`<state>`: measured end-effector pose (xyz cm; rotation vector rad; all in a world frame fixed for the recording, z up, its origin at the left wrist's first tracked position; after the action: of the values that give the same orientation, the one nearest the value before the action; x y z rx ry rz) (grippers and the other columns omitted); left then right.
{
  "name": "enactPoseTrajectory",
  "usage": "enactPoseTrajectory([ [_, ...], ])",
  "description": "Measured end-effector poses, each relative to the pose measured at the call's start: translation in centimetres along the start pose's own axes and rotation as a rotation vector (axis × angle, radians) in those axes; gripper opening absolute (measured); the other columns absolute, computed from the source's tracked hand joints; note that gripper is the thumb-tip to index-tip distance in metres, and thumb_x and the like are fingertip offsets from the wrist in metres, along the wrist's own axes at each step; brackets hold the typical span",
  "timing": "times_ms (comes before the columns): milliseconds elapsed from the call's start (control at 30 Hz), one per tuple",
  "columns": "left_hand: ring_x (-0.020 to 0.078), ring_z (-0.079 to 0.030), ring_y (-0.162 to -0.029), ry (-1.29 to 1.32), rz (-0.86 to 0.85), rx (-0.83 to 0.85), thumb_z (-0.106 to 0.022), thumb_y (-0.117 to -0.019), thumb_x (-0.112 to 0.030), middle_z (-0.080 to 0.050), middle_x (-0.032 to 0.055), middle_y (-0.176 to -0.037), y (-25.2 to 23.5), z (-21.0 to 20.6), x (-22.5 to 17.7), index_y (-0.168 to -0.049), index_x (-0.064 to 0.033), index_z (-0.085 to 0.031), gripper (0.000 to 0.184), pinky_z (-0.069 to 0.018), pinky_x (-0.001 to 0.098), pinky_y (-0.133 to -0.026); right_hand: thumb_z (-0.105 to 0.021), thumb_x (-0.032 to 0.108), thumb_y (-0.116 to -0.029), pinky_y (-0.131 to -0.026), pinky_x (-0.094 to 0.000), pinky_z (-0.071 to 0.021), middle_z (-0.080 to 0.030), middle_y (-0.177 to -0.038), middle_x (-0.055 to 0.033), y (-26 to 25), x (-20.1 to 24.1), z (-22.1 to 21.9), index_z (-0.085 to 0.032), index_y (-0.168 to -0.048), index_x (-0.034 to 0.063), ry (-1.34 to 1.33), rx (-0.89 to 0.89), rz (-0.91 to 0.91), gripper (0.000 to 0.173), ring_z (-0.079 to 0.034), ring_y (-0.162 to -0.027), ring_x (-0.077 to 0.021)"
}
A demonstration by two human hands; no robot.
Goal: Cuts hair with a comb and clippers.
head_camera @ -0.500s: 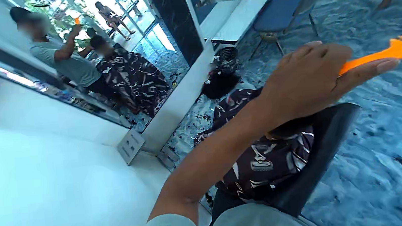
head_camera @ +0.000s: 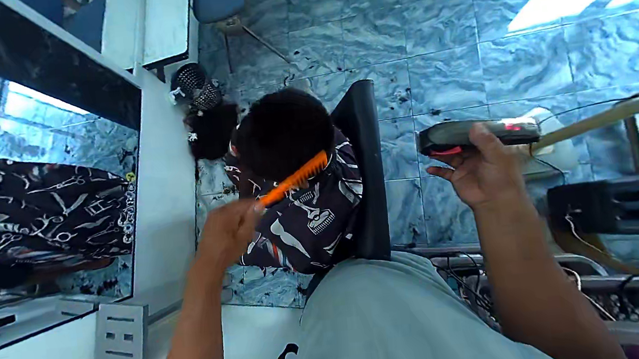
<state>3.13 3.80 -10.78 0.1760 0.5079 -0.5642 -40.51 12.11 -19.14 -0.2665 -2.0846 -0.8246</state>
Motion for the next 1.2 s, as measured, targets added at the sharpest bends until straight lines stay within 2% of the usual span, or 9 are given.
enactPoseTrajectory([
  [33, 0.0250, -0.068, -0.078, -0.043, -0.041, 0.000, -0.048, -0.1068, -0.043, -0.071, 0.0103, -0.086, 1.3, -1.6, -0.1, -0.112, -0.0097, -0.076, 0.044, -0.0548, 0.0536, -0.075, -0.059, 0.030, -0.1029, -0.075, -0.0495, -0.0636, -0.069, -0.114, -0.0090, 0.2, -0.2, -0.5, -0.053, -0.131, 0.0149, -0.005, 0.028, 0.022, 0.032, -0.072, -0.095, -0.0277],
  [100, 0.0287, -0.069, -0.089, -0.119, -0.101, -0.045, -0.056, -0.1032, -0.048, -0.073, 0.0120, -0.095, 2.6, -4.7, -1.9, -0.120, -0.0128, -0.075, 0.043, -0.0509, 0.0571, -0.085, -0.066, 0.020, -0.0979, -0.076, -0.0497, -0.0643, -0.070, -0.112, -0.0103, 0.4, -0.4, -1.8, -0.053, -0.128, 0.0124, -0.010, 0.070, 0.064, 0.033, -0.073, -0.094, -0.0282],
  [267, 0.0274, -0.067, -0.086, -0.311, -0.055, -0.266, -0.064, -0.0990, -0.041, -0.071, 0.0095, -0.091, 1.2, -8.6, -6.5, -0.117, -0.0127, -0.076, 0.036, -0.0488, 0.0510, -0.084, -0.070, 0.011, -0.0929, -0.080, -0.0508, -0.0644, -0.071, -0.106, -0.0120, -0.3, -0.6, -5.8, -0.058, -0.119, 0.0080, -0.060, 0.203, 0.115, 0.029, -0.074, -0.091, -0.0287],
  [367, 0.0259, -0.066, -0.083, -0.371, -0.037, -0.349, -0.065, -0.0990, -0.040, -0.070, 0.0086, -0.087, 0.9, -8.4, -6.5, -0.117, -0.0132, -0.075, 0.034, -0.0476, 0.0482, -0.082, -0.071, 0.008, -0.0923, -0.080, -0.0519, -0.0643, -0.071, -0.107, -0.0140, -1.2, -1.2, -7.4, -0.057, -0.122, 0.0054, -0.096, 0.313, 0.126, 0.033, -0.073, -0.092, -0.0300],
  [533, 0.0208, -0.060, -0.083, -0.309, -0.063, -0.539, -0.072, -0.0954, -0.041, -0.066, 0.0052, -0.083, 1.8, -6.4, -3.9, -0.116, -0.0161, -0.076, 0.033, -0.0382, 0.0484, -0.096, -0.075, 0.000, -0.0880, -0.081, -0.0471, -0.0653, -0.072, -0.106, -0.0098, -0.7, -1.9, -10.1, -0.057, -0.124, 0.0085, -0.147, 0.500, 0.262, 0.041, -0.074, -0.092, -0.0266],
  [700, 0.0203, -0.057, -0.083, -0.313, -0.071, -0.673, -0.077, -0.0928, -0.036, -0.065, 0.0053, -0.082, 1.3, -4.4, -4.7, -0.118, -0.0140, -0.076, 0.033, -0.0365, 0.0467, -0.095, -0.078, -0.001, -0.0856, -0.084, -0.0468, -0.0647, -0.072, -0.105, -0.0093, -0.4, -1.9, -12.2, -0.056, -0.123, 0.0059, -0.112, 0.567, 0.390, 0.044, -0.074, -0.094, -0.0246],
  [900, 0.0210, -0.056, -0.083, -0.373, -0.125, -0.727, -0.078, -0.0922, -0.033, -0.063, 0.0051, -0.082, 1.3, -4.1, -5.2, -0.120, -0.0140, -0.075, 0.034, -0.0363, 0.0461, -0.095, -0.080, -0.002, -0.0847, -0.083, -0.0459, -0.0650, -0.072, -0.104, -0.0088, 0.0, -1.6, -13.1, -0.057, -0.121, 0.0047, -0.078, 0.589, 0.506, 0.044, -0.074, -0.093, -0.0239],
  [1000, 0.0211, -0.057, -0.084, -0.375, -0.148, -0.735, -0.078, -0.0925, -0.032, -0.064, 0.0055, -0.085, 1.4, -4.1, -5.0, -0.122, -0.0144, -0.074, 0.035, -0.0364, 0.0461, -0.095, -0.079, -0.002, -0.0849, -0.082, -0.0413, -0.0649, -0.072, -0.104, -0.0069, 0.5, -1.5, -13.5, -0.056, -0.122, 0.0055, -0.055, 0.618, 0.552, 0.044, -0.073, -0.093, -0.0208],
  [1200, 0.0207, -0.056, -0.083, -0.360, -0.172, -0.736, -0.078, -0.0923, -0.032, -0.063, 0.0051, -0.082, 1.4, -4.0, -4.7, -0.120, -0.0136, -0.075, 0.033, -0.0361, 0.0459, -0.095, -0.081, -0.006, -0.0800, -0.085, -0.0391, -0.0645, -0.071, -0.106, -0.0081, 1.7, -2.1, -14.5, -0.056, -0.122, 0.0028, -0.074, 0.677, 0.603, 0.049, -0.073, -0.095, -0.0203],
])
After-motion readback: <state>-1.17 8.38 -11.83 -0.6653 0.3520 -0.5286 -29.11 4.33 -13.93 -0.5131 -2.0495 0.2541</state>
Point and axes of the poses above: each hand's wrist, its own y-axis away from the middle knuckle, its own z-axis out of the back of the hand, x = y × z, the point moved 3 cm from there along -y, towards the middle knuckle
